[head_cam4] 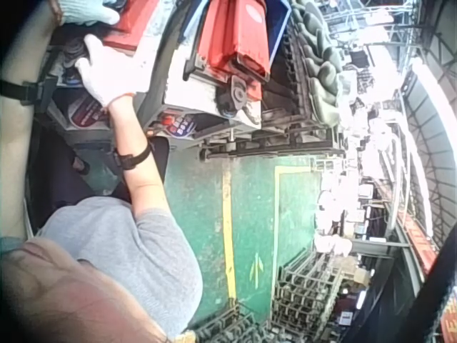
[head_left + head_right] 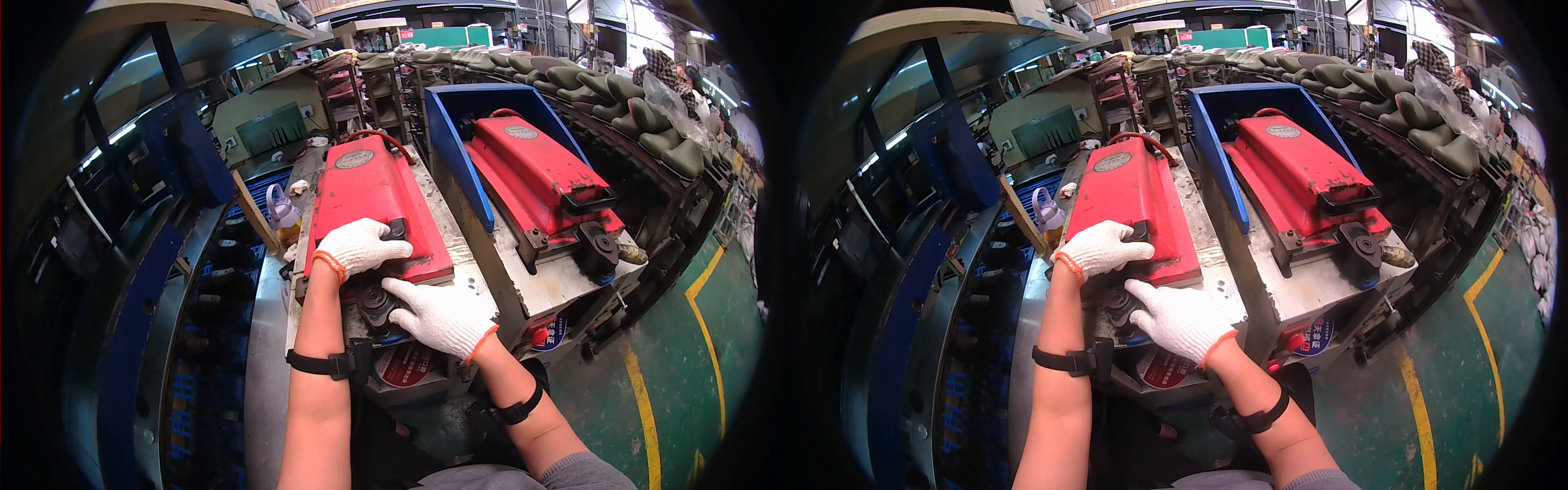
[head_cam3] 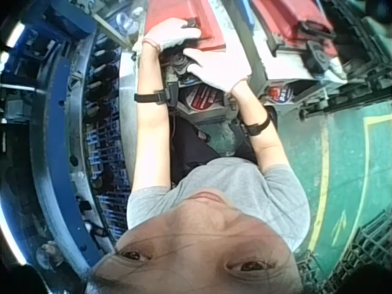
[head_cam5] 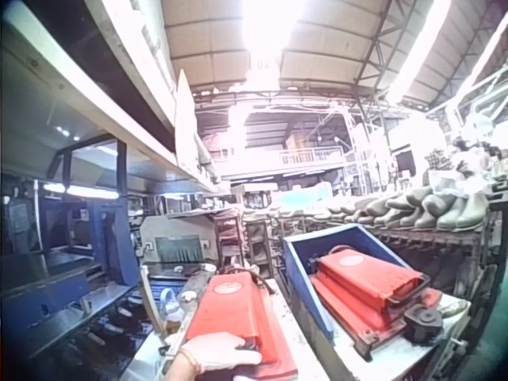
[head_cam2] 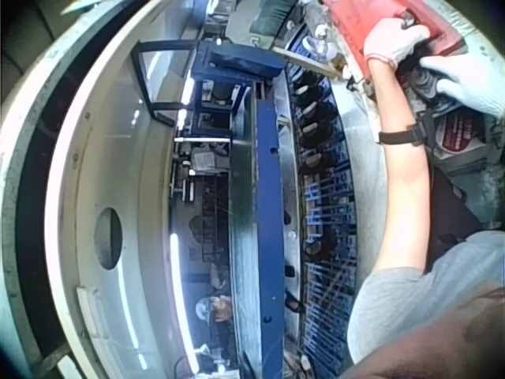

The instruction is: Placing shoes on lasts into a press machine, activating the press, and returning them to a conveyor belt.

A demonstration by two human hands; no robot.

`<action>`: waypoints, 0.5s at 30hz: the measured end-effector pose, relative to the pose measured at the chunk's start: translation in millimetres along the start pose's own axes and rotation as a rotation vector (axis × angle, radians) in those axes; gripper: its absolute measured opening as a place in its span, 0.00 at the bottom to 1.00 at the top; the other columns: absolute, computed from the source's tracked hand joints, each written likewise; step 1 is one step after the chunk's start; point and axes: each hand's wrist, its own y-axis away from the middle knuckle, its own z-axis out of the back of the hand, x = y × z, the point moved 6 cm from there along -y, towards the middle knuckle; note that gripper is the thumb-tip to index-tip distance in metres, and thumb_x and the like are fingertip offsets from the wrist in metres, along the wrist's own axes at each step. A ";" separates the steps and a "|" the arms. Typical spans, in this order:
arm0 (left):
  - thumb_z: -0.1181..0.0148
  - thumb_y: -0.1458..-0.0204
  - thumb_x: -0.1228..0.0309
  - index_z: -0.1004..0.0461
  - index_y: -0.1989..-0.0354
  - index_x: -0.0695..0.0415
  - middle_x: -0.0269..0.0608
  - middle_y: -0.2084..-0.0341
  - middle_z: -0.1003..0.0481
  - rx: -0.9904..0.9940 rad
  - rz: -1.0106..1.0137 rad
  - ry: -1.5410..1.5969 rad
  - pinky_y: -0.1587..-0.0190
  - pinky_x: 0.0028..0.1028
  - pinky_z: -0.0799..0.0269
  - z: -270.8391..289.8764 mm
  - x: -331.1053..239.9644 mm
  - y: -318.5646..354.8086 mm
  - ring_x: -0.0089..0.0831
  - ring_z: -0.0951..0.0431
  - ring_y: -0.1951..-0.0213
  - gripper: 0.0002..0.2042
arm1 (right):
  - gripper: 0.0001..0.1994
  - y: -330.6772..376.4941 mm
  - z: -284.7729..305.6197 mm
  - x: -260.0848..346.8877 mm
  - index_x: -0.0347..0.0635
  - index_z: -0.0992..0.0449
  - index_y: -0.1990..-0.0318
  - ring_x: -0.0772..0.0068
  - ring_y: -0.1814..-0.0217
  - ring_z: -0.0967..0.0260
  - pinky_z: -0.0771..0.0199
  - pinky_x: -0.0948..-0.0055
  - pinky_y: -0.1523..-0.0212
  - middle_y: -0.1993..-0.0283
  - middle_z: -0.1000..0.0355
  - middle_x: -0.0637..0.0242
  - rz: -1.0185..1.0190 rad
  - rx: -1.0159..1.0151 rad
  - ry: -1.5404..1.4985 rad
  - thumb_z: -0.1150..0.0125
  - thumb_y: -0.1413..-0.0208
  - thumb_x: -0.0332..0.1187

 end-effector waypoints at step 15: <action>0.29 0.46 0.48 0.18 0.68 0.59 0.34 0.81 0.25 -0.002 0.002 -0.019 0.71 0.28 0.31 -0.3 2.6 -2.0 0.24 0.26 0.77 0.23 | 0.26 -0.4 2.7 1.3 0.51 0.29 0.30 0.45 0.46 0.20 0.22 0.52 0.44 0.44 0.20 0.49 -0.047 0.045 -0.021 0.42 0.33 0.46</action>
